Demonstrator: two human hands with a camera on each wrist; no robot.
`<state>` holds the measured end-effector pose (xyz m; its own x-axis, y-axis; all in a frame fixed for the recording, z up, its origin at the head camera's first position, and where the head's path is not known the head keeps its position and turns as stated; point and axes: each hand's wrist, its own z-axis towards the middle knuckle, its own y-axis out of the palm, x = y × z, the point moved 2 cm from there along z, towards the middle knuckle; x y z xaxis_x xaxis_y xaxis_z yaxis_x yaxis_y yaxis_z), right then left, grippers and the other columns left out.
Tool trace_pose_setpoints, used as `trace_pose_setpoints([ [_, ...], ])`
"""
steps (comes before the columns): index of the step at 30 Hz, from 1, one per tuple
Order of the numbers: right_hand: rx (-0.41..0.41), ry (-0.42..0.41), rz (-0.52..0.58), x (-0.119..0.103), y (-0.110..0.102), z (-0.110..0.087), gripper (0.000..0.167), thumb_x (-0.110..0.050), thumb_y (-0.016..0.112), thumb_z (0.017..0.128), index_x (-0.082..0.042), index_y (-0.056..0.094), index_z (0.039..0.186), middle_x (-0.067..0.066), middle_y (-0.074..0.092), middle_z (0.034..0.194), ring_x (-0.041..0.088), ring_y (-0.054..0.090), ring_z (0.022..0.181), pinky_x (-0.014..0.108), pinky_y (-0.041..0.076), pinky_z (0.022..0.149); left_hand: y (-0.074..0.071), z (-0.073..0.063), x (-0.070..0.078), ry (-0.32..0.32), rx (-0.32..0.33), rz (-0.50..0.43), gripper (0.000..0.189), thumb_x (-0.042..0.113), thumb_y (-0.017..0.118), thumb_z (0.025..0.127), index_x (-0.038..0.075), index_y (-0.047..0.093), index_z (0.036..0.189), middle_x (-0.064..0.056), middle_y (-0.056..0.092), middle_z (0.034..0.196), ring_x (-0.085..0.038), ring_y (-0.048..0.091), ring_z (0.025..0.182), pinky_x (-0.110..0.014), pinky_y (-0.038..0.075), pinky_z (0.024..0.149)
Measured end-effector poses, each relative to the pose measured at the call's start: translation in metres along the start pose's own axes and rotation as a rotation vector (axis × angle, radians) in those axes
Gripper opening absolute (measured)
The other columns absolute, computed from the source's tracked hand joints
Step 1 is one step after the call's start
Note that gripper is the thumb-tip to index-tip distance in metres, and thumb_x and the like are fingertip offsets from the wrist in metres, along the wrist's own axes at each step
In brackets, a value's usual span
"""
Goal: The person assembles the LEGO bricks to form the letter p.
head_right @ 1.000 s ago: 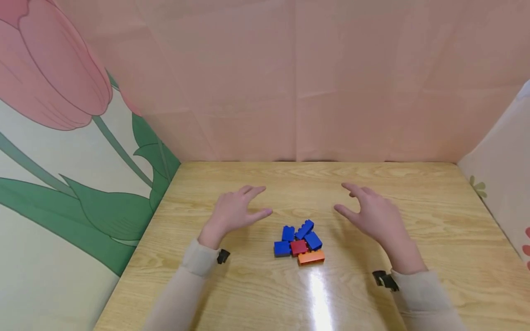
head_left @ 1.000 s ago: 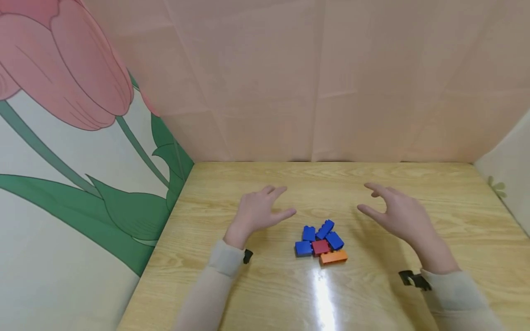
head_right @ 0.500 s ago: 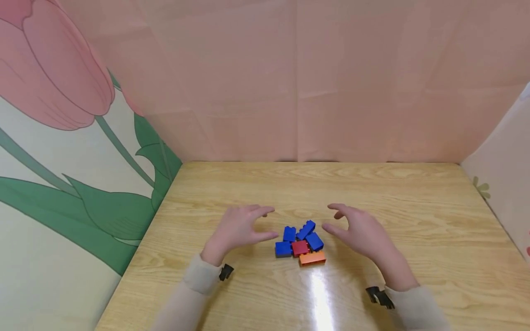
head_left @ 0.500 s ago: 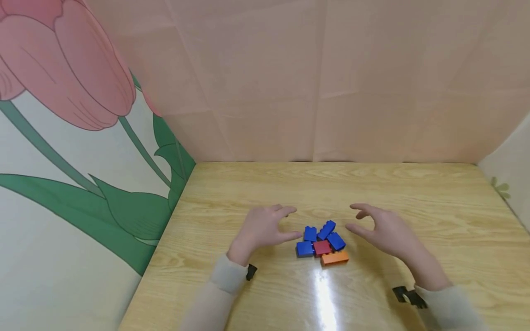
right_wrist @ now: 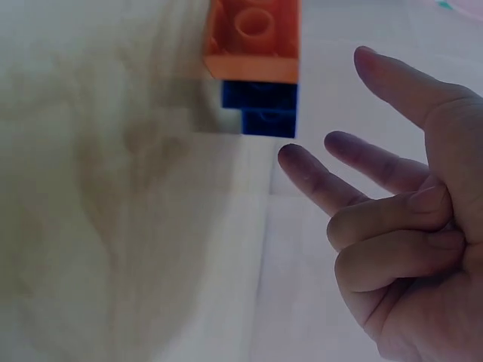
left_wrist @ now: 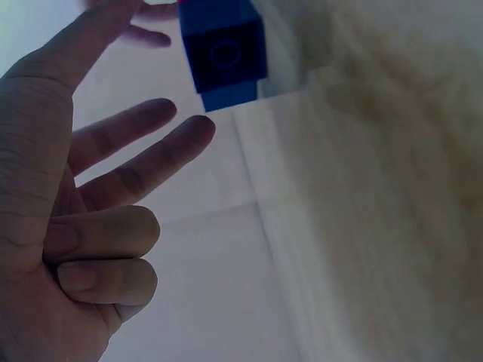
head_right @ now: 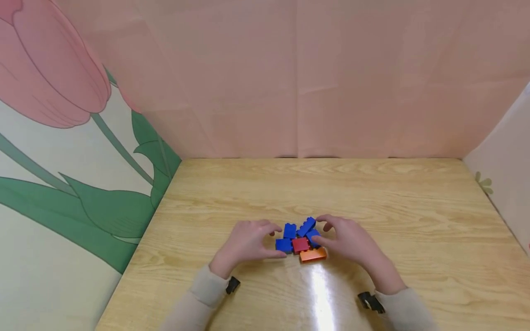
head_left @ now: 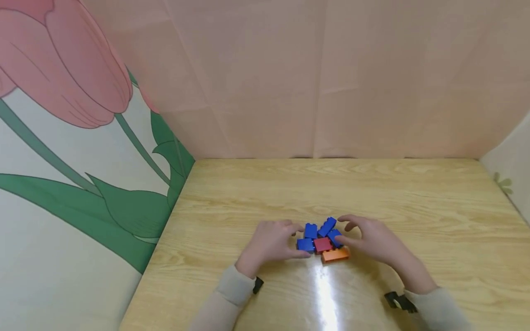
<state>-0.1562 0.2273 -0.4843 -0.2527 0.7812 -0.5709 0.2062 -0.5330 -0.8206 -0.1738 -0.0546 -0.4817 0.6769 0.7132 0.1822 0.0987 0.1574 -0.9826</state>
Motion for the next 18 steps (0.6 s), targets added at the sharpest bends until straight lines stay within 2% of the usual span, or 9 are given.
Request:
trace_pose_setpoints([
  [3, -0.017, -0.004, -0.002, 0.000, 0.006, 0.003, 0.063, -0.056, 0.074, 0.093, -0.011, 0.065, 0.136, 0.001, 0.072, 0.103, 0.025, 0.069, 0.094, 0.051, 0.055, 0.079, 0.005, -0.001, 0.001, -0.017, -0.012, 0.003, 0.069, 0.076, 0.070, 0.084, 0.029, 0.070, 0.134, 0.011, 0.073, 0.113, -0.003, 0.066, 0.088, -0.021, 0.043, 0.063],
  [7, -0.041, 0.002, 0.000, 0.002, 0.012, 0.005, 0.062, -0.055, 0.074, 0.093, -0.011, 0.065, 0.136, -0.001, 0.071, 0.099, 0.020, 0.067, 0.090, 0.048, 0.055, 0.078, 0.010, -0.001, 0.003, -0.038, -0.007, 0.019, 0.066, 0.074, 0.071, 0.085, 0.029, 0.071, 0.132, 0.012, 0.072, 0.118, -0.004, 0.068, 0.092, -0.023, 0.046, 0.065],
  [12, -0.052, 0.002, -0.002, 0.002, 0.016, 0.006, 0.063, -0.059, 0.073, 0.092, -0.012, 0.066, 0.134, -0.002, 0.071, 0.098, 0.020, 0.067, 0.089, 0.049, 0.055, 0.077, 0.017, -0.001, 0.005, -0.071, -0.018, 0.035, 0.065, 0.074, 0.070, 0.085, 0.028, 0.071, 0.130, 0.011, 0.072, 0.119, -0.008, 0.069, 0.095, -0.026, 0.048, 0.067],
  [15, -0.058, -0.003, 0.002, 0.002, 0.018, 0.007, 0.060, -0.059, 0.074, 0.091, -0.014, 0.067, 0.131, -0.002, 0.071, 0.098, 0.020, 0.067, 0.089, 0.050, 0.055, 0.078, 0.019, 0.001, 0.008, -0.076, -0.028, 0.041, 0.065, 0.073, 0.070, 0.085, 0.026, 0.072, 0.130, 0.009, 0.072, 0.118, -0.008, 0.069, 0.094, -0.026, 0.048, 0.067],
  [18, -0.066, -0.005, 0.002, 0.003, 0.021, 0.008, 0.058, -0.058, 0.075, 0.091, -0.015, 0.068, 0.128, -0.002, 0.071, 0.097, 0.019, 0.066, 0.088, 0.049, 0.055, 0.077, 0.019, 0.002, 0.011, -0.071, -0.025, 0.063, 0.065, 0.073, 0.070, 0.086, 0.024, 0.072, 0.129, 0.007, 0.073, 0.114, -0.005, 0.066, 0.085, -0.024, 0.046, 0.063],
])
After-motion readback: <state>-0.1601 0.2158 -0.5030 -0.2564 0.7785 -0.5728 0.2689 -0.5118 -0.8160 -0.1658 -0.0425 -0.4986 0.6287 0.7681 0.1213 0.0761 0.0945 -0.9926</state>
